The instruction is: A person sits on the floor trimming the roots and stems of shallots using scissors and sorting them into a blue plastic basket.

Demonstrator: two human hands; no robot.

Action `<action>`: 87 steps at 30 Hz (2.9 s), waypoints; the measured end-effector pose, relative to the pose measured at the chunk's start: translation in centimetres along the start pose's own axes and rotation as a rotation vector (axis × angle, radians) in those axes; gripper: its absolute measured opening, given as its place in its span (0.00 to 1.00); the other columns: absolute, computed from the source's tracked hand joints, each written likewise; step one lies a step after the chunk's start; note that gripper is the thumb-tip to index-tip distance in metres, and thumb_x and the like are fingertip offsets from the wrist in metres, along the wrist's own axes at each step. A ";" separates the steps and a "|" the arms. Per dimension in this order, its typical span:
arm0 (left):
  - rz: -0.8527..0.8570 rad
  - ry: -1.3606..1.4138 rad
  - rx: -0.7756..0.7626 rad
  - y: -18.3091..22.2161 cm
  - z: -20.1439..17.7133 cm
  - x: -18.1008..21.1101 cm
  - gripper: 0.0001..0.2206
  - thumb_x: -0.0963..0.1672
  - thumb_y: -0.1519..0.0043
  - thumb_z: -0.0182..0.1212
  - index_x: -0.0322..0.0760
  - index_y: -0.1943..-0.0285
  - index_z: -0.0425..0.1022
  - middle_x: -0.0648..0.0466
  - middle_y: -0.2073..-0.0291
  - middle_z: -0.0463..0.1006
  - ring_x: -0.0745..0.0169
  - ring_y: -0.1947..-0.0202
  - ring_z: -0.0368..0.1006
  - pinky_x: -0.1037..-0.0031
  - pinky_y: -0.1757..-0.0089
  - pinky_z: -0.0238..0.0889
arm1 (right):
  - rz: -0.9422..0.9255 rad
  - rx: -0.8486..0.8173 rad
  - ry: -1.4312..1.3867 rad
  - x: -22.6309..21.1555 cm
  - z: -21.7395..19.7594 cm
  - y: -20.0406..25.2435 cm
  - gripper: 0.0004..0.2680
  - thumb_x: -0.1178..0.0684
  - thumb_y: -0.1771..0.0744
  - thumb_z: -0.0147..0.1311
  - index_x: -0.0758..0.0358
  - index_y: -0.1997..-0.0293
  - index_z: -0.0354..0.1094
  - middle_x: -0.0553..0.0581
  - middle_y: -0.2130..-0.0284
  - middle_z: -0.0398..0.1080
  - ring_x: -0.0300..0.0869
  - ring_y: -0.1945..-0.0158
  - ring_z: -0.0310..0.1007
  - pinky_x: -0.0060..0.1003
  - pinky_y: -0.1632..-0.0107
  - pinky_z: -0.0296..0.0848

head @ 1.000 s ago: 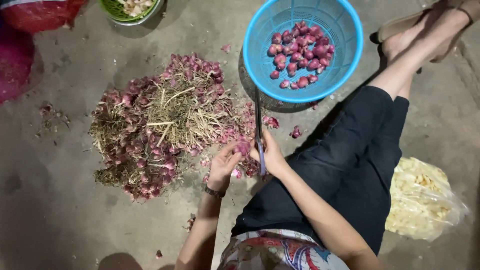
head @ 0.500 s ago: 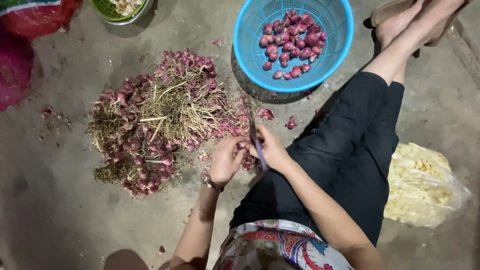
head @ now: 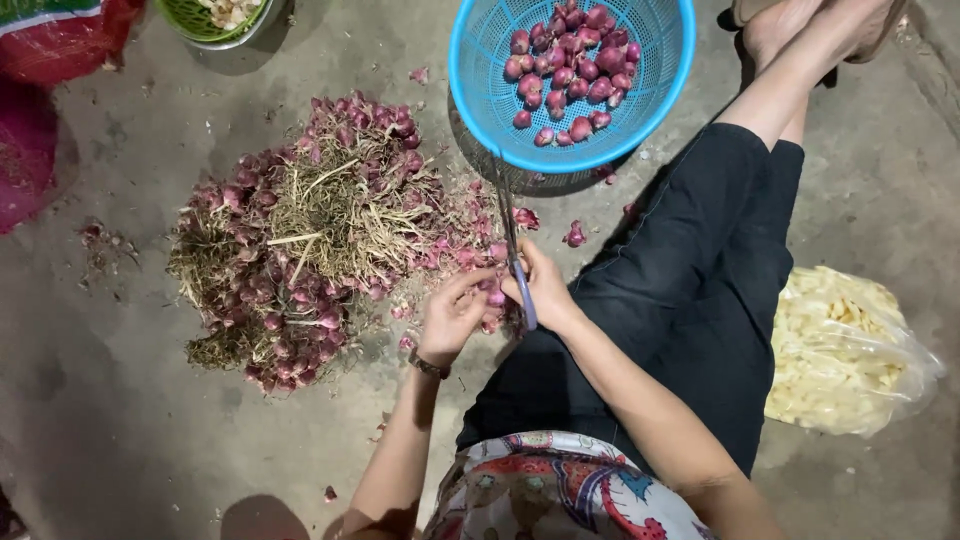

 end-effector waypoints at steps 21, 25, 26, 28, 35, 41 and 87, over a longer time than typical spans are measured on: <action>-0.162 0.279 0.009 -0.3 -1.4 -3.4 0.18 0.38 0.39 0.67 0.29 0.39 0.74 0.48 0.57 0.77 0.66 0.63 0.79 0.74 0.60 0.81 | 0.018 -0.148 -0.389 1.3 0.9 -0.3 0.16 0.58 0.39 0.60 0.62 0.48 0.65 0.54 0.67 0.74 0.39 0.67 0.75 0.31 0.64 0.78; -0.182 0.539 0.073 -0.7 -2.0 -1.5 0.18 0.40 0.35 0.60 0.25 0.36 0.70 0.45 0.56 0.77 0.63 0.63 0.79 0.69 0.59 0.81 | 0.006 -0.051 -0.413 1.2 -1.3 -0.1 0.15 0.60 0.39 0.61 0.66 0.48 0.67 0.62 0.68 0.72 0.44 0.68 0.75 0.39 0.66 0.79; -0.113 0.657 0.078 -0.5 -2.5 -0.9 0.18 0.40 0.34 0.58 0.29 0.34 0.68 0.41 0.50 0.77 0.58 0.56 0.78 0.69 0.56 0.79 | 0.033 -0.013 -0.063 0.4 -1.4 0.4 0.18 0.51 0.37 0.62 0.60 0.43 0.65 0.67 0.63 0.73 0.54 0.60 0.75 0.46 0.58 0.75; -0.036 0.771 0.087 -0.5 -3.6 -0.8 0.19 0.40 0.33 0.56 0.32 0.33 0.66 0.38 0.44 0.76 0.53 0.49 0.78 0.69 0.52 0.77 | 0.050 0.020 0.285 -1.6 -1.0 1.0 0.21 0.42 0.36 0.63 0.54 0.38 0.62 0.71 0.58 0.75 0.64 0.52 0.76 0.54 0.51 0.72; 0.018 0.774 0.259 -1.9 -6.1 -2.3 0.19 0.39 0.33 0.57 0.31 0.32 0.66 0.50 0.55 0.79 0.65 0.58 0.78 0.77 0.53 0.77 | -0.226 -0.244 0.883 -2.0 1.1 0.7 0.23 0.34 0.38 0.57 0.49 0.39 0.62 0.63 0.60 0.73 0.60 0.54 0.76 0.53 0.49 0.72; -0.038 0.724 0.303 -1.4 -5.4 -1.5 0.17 0.38 0.33 0.56 0.28 0.34 0.69 0.49 0.59 0.79 0.64 0.61 0.76 0.73 0.54 0.79 | -0.243 -0.234 0.988 -1.7 1.2 0.5 0.22 0.36 0.38 0.56 0.48 0.40 0.61 0.62 0.64 0.69 0.61 0.56 0.75 0.55 0.53 0.73; 0.356 -1.079 0.678 -12.0 -10.7 -2.9 0.25 0.41 0.43 0.63 0.42 0.33 0.70 0.44 0.39 0.72 0.43 0.41 0.72 0.61 0.50 0.73 | 0.408 -0.144 0.401 3.3 0.6 -3.2 0.17 0.29 0.39 0.61 0.44 0.55 0.69 0.63 0.67 0.76 0.55 0.55 0.78 0.44 0.51 0.73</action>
Point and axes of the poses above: each hand's wrist, its own y-axis away from the middle knuckle, its own z-axis out of the palm, x = y × z, the point moved 3 cm from there along -y, towards the middle knuckle
